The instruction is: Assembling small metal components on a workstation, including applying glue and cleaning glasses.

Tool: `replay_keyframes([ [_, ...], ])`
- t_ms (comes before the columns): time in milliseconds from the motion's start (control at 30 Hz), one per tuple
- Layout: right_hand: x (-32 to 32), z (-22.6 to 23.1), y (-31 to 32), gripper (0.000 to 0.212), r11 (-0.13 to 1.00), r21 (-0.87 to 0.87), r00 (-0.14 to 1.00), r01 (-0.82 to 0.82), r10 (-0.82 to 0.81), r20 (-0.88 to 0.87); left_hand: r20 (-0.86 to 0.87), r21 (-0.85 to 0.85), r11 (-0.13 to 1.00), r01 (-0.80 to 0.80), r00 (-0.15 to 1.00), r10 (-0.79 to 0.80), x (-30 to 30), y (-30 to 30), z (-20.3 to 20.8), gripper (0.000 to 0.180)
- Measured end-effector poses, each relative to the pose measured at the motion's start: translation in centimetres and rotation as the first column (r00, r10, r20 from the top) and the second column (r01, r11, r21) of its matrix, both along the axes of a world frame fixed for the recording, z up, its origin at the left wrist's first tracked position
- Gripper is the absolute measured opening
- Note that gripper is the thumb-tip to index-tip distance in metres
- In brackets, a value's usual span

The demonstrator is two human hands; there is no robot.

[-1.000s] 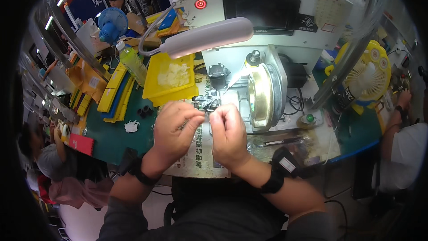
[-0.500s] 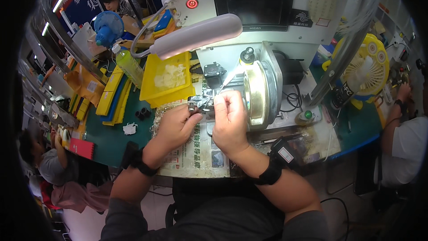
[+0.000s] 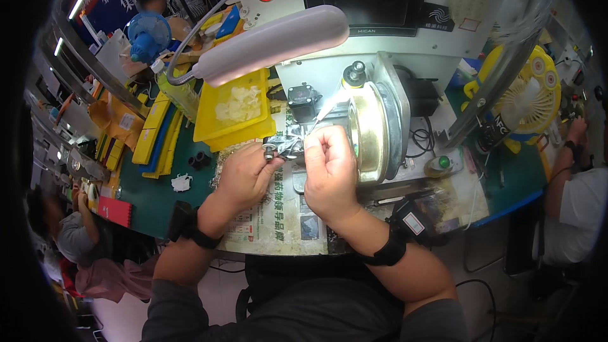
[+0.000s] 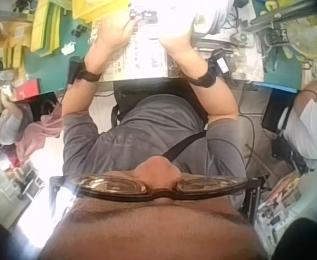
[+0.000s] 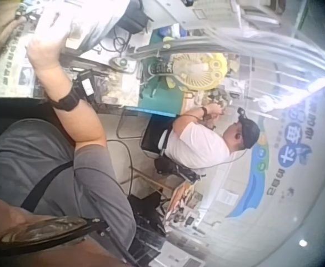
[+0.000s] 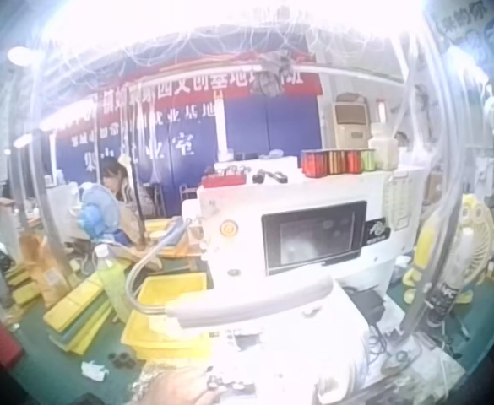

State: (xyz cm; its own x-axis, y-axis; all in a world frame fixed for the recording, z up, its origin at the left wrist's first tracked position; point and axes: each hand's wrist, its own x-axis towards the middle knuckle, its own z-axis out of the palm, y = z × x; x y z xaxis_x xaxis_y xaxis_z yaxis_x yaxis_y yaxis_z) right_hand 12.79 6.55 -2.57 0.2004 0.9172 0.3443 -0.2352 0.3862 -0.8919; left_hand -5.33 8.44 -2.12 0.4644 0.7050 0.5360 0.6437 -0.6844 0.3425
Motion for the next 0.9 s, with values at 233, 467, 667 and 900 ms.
replay_keyframes([
  [233,0.4,1.5,0.2,0.011,0.999,-0.010,0.995,-0.053,0.054,0.089,0.048,-0.010,1.000,0.008,0.999,-0.007,0.0,0.1,0.1,0.019],
  [467,0.0,-0.2,0.4,0.012,0.996,0.087,0.987,0.019,-0.032,0.156,0.052,0.009,0.999,0.039,0.998,-0.039,0.6,0.2,-2.1,0.029],
  [667,-0.1,-0.1,0.2,0.012,0.994,-0.087,0.997,-0.069,0.071,0.020,0.085,0.010,1.000,0.021,0.996,-0.022,0.7,0.2,-2.6,0.029],
  [900,-0.3,-0.5,0.7,0.011,0.990,0.091,0.978,0.104,-0.119,0.171,-0.031,0.030,0.999,0.013,0.999,-0.012,0.3,0.6,-0.6,0.019],
])
